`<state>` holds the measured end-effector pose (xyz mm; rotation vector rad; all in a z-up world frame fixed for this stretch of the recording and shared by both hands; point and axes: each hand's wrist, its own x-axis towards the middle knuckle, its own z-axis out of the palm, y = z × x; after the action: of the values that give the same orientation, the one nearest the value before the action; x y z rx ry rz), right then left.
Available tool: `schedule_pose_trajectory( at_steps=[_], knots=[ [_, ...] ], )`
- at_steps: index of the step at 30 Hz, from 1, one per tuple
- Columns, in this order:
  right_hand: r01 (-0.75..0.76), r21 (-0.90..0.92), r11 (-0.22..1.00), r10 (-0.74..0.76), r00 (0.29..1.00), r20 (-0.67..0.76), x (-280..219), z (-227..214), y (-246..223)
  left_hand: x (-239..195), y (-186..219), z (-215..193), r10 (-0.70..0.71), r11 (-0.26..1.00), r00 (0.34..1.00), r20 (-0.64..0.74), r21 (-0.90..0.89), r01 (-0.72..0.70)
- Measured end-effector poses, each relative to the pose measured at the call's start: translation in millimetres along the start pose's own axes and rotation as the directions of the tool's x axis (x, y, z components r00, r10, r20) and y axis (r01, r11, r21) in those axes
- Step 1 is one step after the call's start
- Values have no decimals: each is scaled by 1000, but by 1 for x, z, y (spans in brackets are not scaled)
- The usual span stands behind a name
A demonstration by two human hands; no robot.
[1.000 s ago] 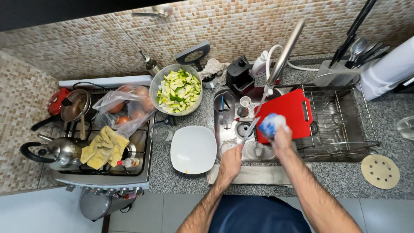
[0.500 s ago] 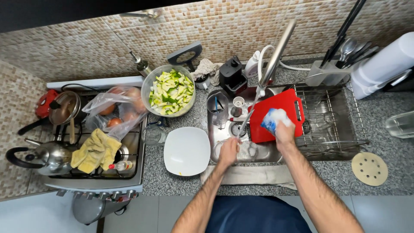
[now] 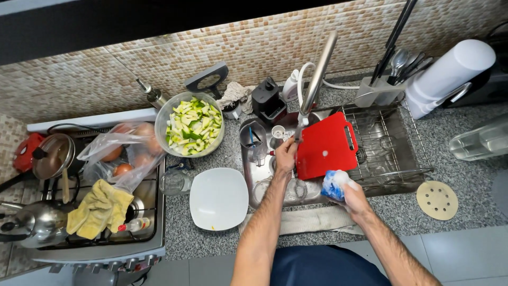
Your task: Washing various kitchen items including a cutting board and utensils in a sink using a sponge.
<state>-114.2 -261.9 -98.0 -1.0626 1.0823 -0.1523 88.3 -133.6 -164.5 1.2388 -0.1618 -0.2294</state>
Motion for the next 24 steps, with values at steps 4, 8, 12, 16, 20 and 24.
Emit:
schedule_pose_trajectory(
  at_steps=[4,8,12,16,20,24],
  knots=[
    [-29,34,999,28,999,27,1,-3,-3,-9,-4,0,-22,999,999,-37,-33,21],
    [-20,36,999,18,998,53,-2,0,-5,0,-18,5,-30,998,997,-71,-56,26],
    [-23,-6,1000,24,997,72,-16,2,-10,3,-19,3,-18,998,997,-78,-68,13],
    [-47,-65,997,52,996,77,-8,-7,3,0,-21,9,-9,999,994,-105,-52,4],
    [-35,-92,995,43,996,80,-39,2,-11,-4,-32,25,34,997,997,-66,73,-29],
    [-7,-116,993,20,994,108,-35,-9,0,-7,30,86,99,838,992,74,531,-123]
  ],
)
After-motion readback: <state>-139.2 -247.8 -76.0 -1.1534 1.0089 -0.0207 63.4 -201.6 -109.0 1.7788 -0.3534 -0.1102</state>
